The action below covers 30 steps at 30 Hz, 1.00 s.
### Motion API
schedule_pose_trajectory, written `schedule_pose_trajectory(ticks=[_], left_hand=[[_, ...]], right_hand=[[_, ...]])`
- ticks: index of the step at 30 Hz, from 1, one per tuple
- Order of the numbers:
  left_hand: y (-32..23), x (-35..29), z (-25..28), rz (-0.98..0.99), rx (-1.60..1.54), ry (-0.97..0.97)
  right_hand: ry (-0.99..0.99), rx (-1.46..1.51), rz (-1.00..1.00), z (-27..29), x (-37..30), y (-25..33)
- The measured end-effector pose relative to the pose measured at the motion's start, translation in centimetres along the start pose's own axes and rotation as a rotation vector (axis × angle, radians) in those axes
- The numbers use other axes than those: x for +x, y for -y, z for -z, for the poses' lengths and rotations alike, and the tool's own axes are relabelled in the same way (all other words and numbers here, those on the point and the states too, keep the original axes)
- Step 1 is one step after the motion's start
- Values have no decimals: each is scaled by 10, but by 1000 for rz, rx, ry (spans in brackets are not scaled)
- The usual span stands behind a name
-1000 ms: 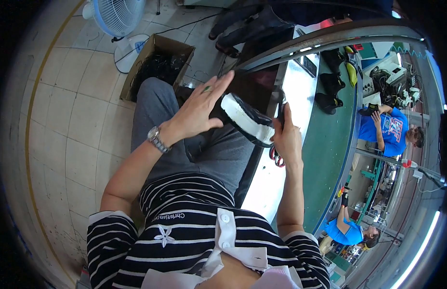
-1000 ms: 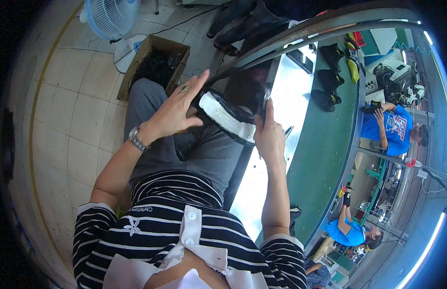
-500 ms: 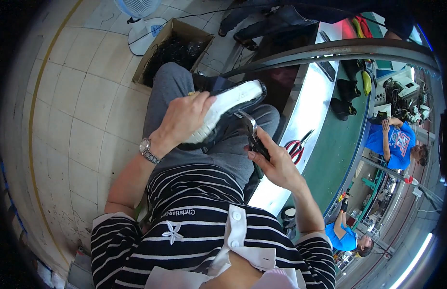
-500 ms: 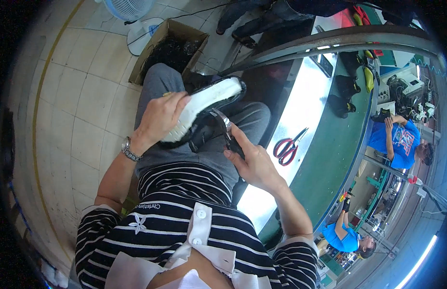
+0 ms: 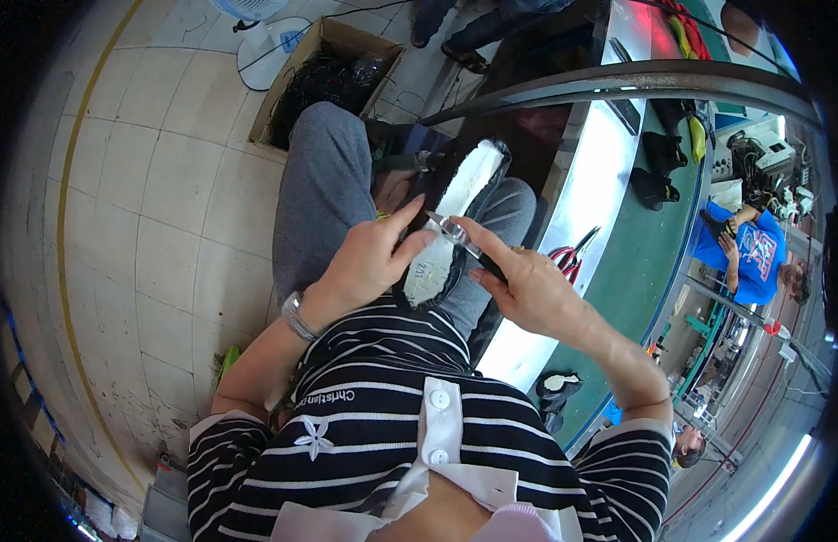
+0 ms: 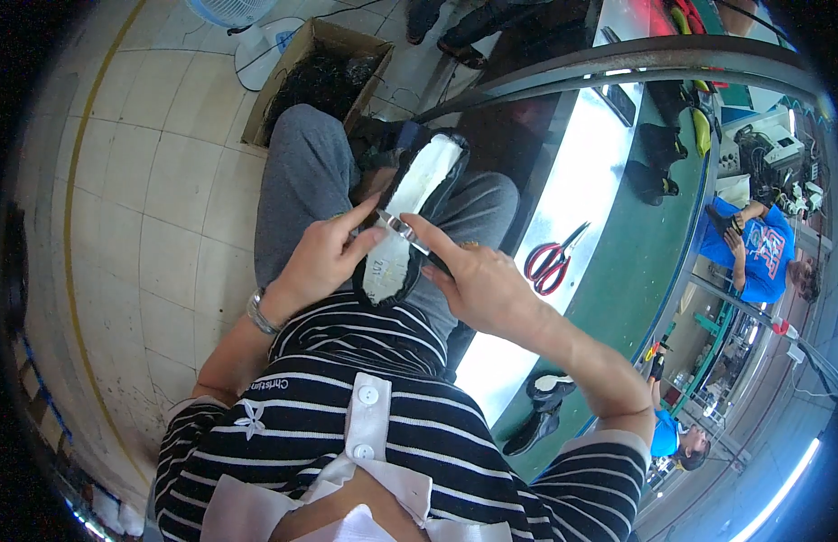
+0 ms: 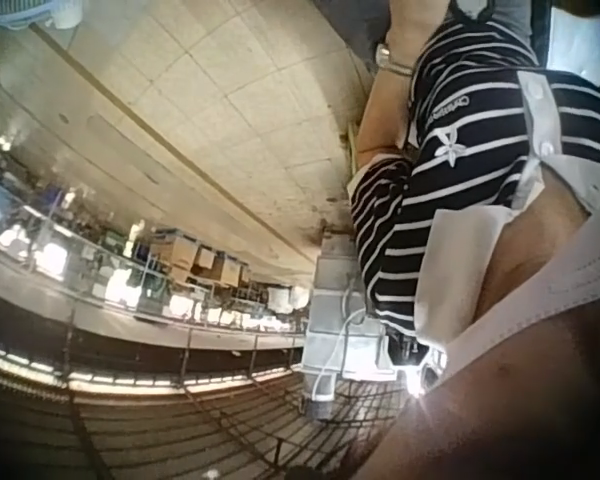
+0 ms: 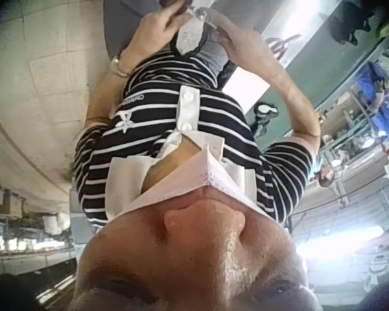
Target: The worker is performing various finishing and assembly tasks on black boots, including using pliers to tighten components, checking the sole, and placing them on a conveyor belt.
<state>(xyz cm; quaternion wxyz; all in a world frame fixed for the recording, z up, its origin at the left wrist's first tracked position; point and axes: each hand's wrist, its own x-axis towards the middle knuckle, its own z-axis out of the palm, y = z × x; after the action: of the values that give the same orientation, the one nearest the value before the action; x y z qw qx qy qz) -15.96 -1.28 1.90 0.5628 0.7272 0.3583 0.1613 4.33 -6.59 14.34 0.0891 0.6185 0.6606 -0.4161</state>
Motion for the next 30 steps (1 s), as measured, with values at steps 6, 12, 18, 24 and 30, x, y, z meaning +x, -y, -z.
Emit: schedule_pose_trajectory(ticks=[6,12,18,24,30], left_hand=[[9,38,-11,317,-1436,355],[6,49,-25,250,-1191,233],[-2,44,-12,309,-1069,274],[-1,47,-11,324,-1026,226],[-2,49,-3,378,-971,361]], right_hand=[[-122,64,-6,-29,-6,-11],[-198,138,73,-2,-8,-6],[-515,-123,298,39,13,-2],[-166,-526,-21,41,28,-18],[-286,-311,41,7,32,-41]])
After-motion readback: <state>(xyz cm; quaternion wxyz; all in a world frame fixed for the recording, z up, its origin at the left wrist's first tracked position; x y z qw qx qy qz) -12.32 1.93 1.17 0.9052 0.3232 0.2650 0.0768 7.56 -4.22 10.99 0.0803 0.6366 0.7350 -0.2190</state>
